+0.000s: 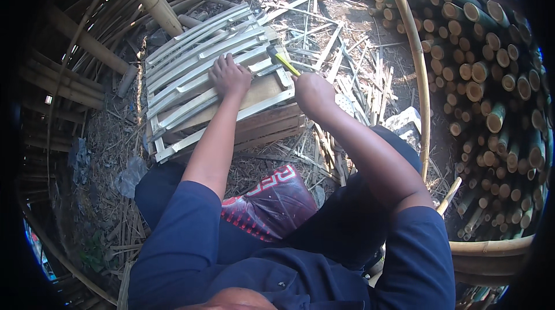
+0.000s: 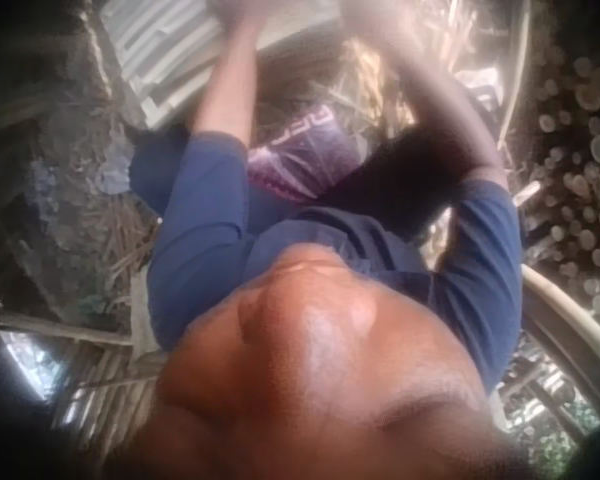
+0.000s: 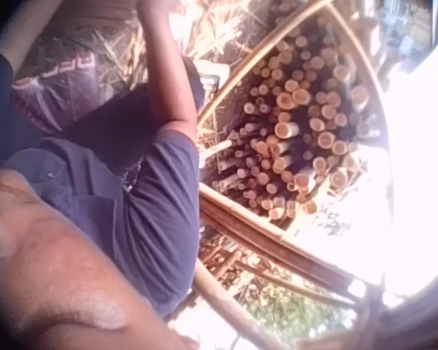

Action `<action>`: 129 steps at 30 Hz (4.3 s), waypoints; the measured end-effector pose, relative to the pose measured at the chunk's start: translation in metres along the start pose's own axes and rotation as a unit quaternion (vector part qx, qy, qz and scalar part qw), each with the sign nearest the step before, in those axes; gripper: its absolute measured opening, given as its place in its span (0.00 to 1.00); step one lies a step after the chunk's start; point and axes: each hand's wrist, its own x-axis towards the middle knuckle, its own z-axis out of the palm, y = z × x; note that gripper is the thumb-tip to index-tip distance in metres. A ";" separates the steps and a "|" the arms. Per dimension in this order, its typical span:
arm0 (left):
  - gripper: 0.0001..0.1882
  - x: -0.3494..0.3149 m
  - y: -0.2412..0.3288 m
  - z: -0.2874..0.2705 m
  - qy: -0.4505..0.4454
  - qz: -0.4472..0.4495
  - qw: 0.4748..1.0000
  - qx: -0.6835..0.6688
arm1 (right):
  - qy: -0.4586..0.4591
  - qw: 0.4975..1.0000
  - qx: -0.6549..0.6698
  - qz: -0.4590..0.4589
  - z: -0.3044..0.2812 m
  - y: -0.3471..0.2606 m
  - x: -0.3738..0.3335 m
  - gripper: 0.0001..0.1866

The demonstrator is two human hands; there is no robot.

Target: The person hammers nails into a wooden frame while sitting on the ground.

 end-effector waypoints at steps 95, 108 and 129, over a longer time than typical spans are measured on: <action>0.25 -0.002 -0.004 0.002 0.012 -0.011 0.999 0.028 | 0.111 0.988 0.090 -0.058 -0.045 -0.039 0.002 0.28; 0.23 -0.002 -0.004 -0.004 0.019 -0.003 0.999 0.031 | -0.173 0.859 0.410 0.255 -0.020 0.011 0.042 0.26; 0.23 -0.002 -0.005 -0.003 0.020 0.005 0.999 0.026 | -0.282 0.694 0.584 0.312 -0.001 0.015 0.035 0.25</action>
